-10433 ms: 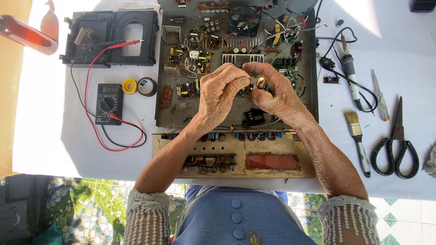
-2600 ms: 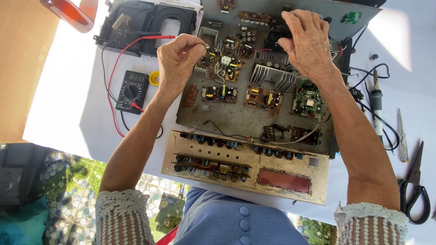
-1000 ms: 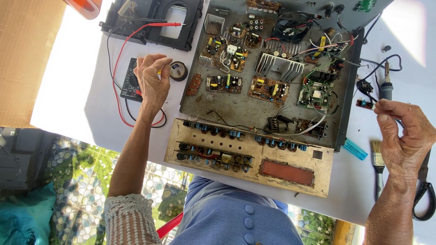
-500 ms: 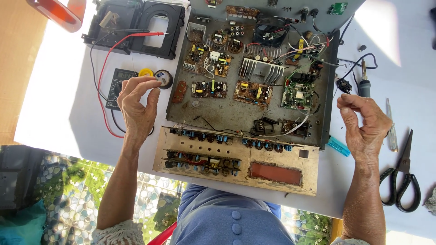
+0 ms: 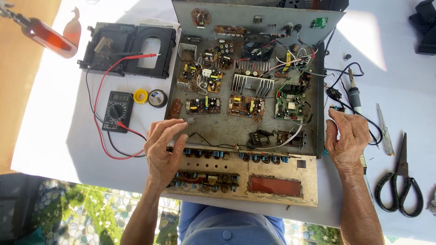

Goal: The person is carefully arranging and organizing the internal wiring and circuit boards of a disassembled electronic device, likely an amplifier.

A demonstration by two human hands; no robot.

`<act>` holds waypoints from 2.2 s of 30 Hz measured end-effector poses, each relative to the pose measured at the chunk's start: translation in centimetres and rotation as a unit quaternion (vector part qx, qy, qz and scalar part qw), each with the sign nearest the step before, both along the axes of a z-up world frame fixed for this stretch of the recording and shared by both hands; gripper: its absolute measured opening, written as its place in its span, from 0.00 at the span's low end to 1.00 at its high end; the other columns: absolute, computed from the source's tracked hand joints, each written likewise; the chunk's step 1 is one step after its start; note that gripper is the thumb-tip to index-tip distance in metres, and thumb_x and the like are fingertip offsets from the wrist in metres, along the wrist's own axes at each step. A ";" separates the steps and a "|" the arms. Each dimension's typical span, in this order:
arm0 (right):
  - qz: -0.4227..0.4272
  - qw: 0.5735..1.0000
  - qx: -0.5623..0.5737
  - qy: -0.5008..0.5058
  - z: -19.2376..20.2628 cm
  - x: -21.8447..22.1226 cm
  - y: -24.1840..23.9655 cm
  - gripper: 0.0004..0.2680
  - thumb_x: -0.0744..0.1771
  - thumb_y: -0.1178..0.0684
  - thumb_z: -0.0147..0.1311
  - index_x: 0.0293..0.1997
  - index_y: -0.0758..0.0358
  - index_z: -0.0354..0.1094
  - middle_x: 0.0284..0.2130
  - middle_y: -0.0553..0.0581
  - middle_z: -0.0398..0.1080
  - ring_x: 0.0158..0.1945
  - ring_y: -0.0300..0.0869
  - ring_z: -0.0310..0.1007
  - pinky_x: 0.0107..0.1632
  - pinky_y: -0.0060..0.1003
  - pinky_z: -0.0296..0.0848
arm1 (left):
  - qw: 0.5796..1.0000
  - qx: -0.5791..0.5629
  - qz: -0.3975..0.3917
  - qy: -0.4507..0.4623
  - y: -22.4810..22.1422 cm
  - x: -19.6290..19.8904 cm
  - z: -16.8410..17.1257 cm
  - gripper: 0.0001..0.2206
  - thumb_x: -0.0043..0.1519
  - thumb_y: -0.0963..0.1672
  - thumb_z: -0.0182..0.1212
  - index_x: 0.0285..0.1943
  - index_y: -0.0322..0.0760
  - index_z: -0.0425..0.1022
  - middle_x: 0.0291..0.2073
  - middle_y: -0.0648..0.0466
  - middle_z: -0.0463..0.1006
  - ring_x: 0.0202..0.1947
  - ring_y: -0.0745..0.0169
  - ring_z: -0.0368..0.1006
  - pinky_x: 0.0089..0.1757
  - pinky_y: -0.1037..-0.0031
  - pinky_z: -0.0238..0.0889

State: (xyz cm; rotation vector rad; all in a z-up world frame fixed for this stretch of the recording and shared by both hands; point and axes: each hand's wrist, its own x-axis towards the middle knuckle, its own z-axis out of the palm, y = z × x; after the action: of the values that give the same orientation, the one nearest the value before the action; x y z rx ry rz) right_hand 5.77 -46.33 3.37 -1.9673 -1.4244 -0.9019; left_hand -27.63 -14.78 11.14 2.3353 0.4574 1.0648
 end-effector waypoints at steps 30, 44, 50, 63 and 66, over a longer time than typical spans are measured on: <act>-0.030 0.939 0.296 0.173 1.4 2.4 -1.6 0.04 0.75 0.70 0.45 0.54 0.79 0.64 0.47 0.73 0.69 0.40 0.57 0.73 0.45 0.49 0.75 | 0.888 0.294 -0.296 0.196 -6.1 15.0 2.9 0.20 0.53 0.46 0.76 0.51 0.40 0.74 0.43 0.50 0.75 0.45 0.50 0.70 0.50 0.58 0.62; -0.069 0.975 0.075 0.198 4.3 5.7 -0.1 0.06 0.72 0.63 0.63 0.52 0.59 0.79 0.38 0.55 0.77 0.47 0.51 0.70 0.54 0.44 0.71 | 0.923 0.176 -0.217 0.264 -4.0 20.8 0.4 0.07 0.68 0.46 0.58 0.48 0.41 0.78 0.35 0.50 0.79 0.42 0.52 0.79 0.51 0.60 0.68; 0.008 0.990 0.005 0.142 5.0 8.0 7.0 0.08 0.69 0.64 0.67 0.51 0.59 0.78 0.39 0.56 0.78 0.45 0.47 0.68 0.52 0.42 0.69 | 0.982 0.080 -0.164 0.050 -1.0 21.5 1.5 0.07 0.66 0.39 0.60 0.52 0.38 0.76 0.33 0.52 0.76 0.31 0.56 0.76 0.38 0.64 0.70; -0.205 0.969 -0.073 0.119 4.3 9.8 14.8 0.11 0.70 0.42 0.64 0.50 0.51 0.67 0.33 0.52 0.75 0.46 0.47 0.70 0.33 0.47 0.77 | 0.980 0.006 -0.197 -0.011 0.3 20.2 1.7 0.09 0.71 0.40 0.53 0.55 0.32 0.76 0.42 0.47 0.82 0.35 0.54 0.80 0.37 0.68 0.74; -0.279 0.889 -0.219 0.290 4.0 10.0 15.4 0.21 0.68 0.30 0.60 0.57 0.52 0.61 0.31 0.50 0.76 0.39 0.56 0.74 0.38 0.57 0.71 | 0.977 -0.006 -0.212 -0.019 0.3 20.3 1.6 0.09 0.69 0.38 0.54 0.54 0.30 0.77 0.37 0.48 0.81 0.32 0.58 0.77 0.35 0.69 0.72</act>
State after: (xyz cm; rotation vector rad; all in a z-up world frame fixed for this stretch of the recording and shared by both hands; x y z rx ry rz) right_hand 15.80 -30.96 7.41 -2.7537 -0.7542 -0.1327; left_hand -7.30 -14.51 12.78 2.2557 -0.0527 0.8928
